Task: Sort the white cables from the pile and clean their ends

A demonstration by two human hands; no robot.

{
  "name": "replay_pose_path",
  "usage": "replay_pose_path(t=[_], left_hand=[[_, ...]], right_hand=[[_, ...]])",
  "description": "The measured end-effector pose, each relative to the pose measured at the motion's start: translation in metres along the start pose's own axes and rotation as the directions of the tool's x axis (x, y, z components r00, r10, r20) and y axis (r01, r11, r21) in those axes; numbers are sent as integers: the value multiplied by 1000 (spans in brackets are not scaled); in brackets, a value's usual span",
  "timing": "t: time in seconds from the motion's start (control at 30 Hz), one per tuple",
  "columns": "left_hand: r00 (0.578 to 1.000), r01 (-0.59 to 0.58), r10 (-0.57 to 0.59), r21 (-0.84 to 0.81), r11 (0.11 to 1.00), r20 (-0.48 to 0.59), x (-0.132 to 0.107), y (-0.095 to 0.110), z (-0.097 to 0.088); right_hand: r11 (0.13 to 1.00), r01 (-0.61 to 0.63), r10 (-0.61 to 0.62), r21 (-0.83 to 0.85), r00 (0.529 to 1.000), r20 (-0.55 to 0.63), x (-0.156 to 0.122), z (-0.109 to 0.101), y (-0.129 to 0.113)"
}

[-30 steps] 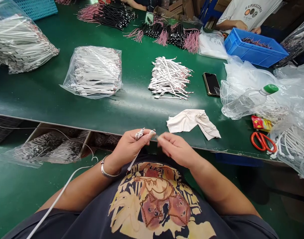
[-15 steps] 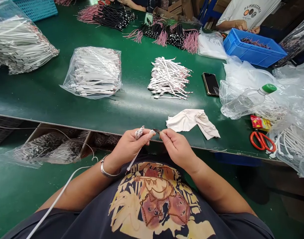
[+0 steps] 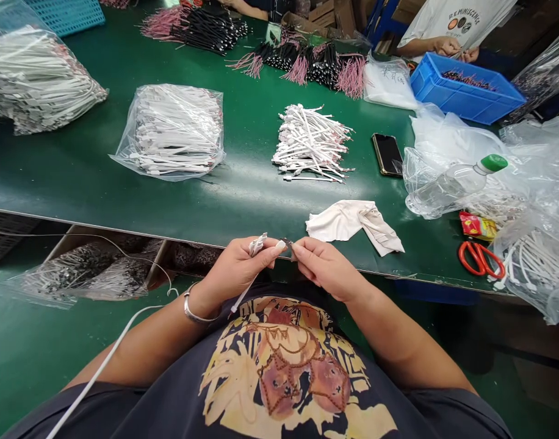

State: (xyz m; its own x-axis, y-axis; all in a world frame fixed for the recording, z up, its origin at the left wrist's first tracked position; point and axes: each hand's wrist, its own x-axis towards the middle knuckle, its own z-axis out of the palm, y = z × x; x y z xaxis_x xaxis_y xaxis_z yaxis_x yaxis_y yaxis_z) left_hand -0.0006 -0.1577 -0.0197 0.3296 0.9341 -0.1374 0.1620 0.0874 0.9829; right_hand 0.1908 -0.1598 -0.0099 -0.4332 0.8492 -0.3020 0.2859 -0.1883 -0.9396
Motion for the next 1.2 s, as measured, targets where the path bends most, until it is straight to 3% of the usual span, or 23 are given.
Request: replay_pose_path(t=[0.07,0.13,0.33,0.53,0.67,1.0,1.2], left_hand=[[1000,9,-9,-18,1000,-6,1,0,-1],[1000,20,-20,-41,999,-13,1,-1,-1],[999,43,-45,-79,996,-23,2,-3,1],[998,58,-59,-83,995,-11,2,-2,1],[999,42,-44,-97,994,-16,1,-2,1],[998,-48,44,-71,996,-50,0,-5,2],[993,-106,104,-33,994,-54,2,-12,1]], right_hand=[[977,-85,66,197,992,104,1,-3,0],[972,-67,50,227,995,82,0,-5,0],[983,93,-119,-158,979,-166,0,-1,-2],[871,135,-250,-473,950,-188,-1,5,-3],[812,124,-279,-570,941,-192,-3,8,-5],[868,118,-232,-482,955,-184,-3,8,-8],[957,98,-125,-272,988,-86,-1,8,-4]])
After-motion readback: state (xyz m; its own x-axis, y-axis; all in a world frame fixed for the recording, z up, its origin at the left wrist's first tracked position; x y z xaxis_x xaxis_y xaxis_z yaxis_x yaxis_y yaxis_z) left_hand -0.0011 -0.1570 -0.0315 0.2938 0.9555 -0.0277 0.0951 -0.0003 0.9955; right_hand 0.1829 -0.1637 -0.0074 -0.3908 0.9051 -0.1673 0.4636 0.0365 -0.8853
